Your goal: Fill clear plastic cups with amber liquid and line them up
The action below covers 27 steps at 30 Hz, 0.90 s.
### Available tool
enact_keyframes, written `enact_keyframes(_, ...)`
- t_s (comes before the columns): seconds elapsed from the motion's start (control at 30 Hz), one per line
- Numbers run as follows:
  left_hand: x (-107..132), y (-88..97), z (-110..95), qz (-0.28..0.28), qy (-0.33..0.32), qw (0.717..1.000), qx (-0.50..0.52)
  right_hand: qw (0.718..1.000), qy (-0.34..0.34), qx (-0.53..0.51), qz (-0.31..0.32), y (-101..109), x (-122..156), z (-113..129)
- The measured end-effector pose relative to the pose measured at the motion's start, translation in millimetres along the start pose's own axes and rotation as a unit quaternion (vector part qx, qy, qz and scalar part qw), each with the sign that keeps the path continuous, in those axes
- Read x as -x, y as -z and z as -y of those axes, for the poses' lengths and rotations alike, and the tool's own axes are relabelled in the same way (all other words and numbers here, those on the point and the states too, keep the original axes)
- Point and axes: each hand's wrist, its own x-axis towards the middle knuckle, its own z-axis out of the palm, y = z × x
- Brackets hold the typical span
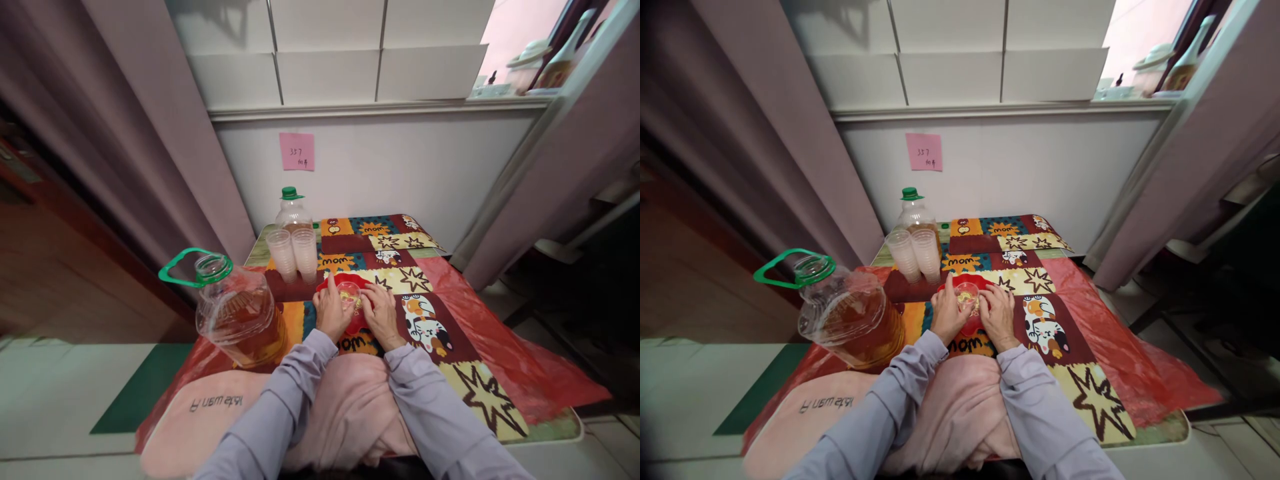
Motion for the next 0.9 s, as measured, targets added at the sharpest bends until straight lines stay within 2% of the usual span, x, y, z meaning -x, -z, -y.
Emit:
enact_keyframes(0.1,2.9,4.7,-2.5,0.002,0.001,1.000,-0.005,0.999,-0.012,-0.035,-0.012,3.8,-2.4,3.1)
enact_keyframes(0.2,12.0,18.7,-6.0,-0.010,-0.001,1.000,-0.006,0.998,-0.020,-0.062,-0.027,12.8,-7.0,4.1)
enact_keyframes(0.27,19.5,34.4,-10.4,-0.041,-0.015,0.999,0.000,0.995,-0.036,-0.074,-0.051,21.0,-11.3,5.1)
enact_keyframes(0.37,26.3,65.2,-22.9,-0.114,-0.085,0.989,0.046,0.987,-0.074,-0.093,-0.105,34.5,-20.3,16.0)
enact_keyframes(0.47,24.5,96.9,-43.3,-0.119,-0.119,0.979,0.117,0.978,-0.085,-0.154,-0.110,49.4,-32.9,47.5)
enact_keyframes(0.57,17.5,119.8,-66.6,-0.107,-0.072,0.966,0.224,0.958,-0.072,-0.271,-0.058,65.2,-46.9,93.7)
enact_keyframes(0.63,12.8,127.7,-79.3,-0.090,-0.031,0.946,0.309,0.951,-0.073,-0.299,-0.029,72.9,-54.5,121.9)
enact_keyframes(0.7,8.6,130.4,-88.3,-0.079,-0.013,0.934,0.348,0.943,-0.093,-0.318,-0.012,75.9,-59.0,142.2)
enact_keyframes(0.83,-2.5,128.7,-98.6,-0.062,0.031,0.911,0.407,0.914,-0.158,-0.374,0.018,72.4,-61.0,160.6)
enact_keyframes(0.9,-11.1,128.6,-103.7,-0.052,0.062,0.895,0.438,0.912,-0.161,-0.375,0.028,72.6,-62.7,164.6)
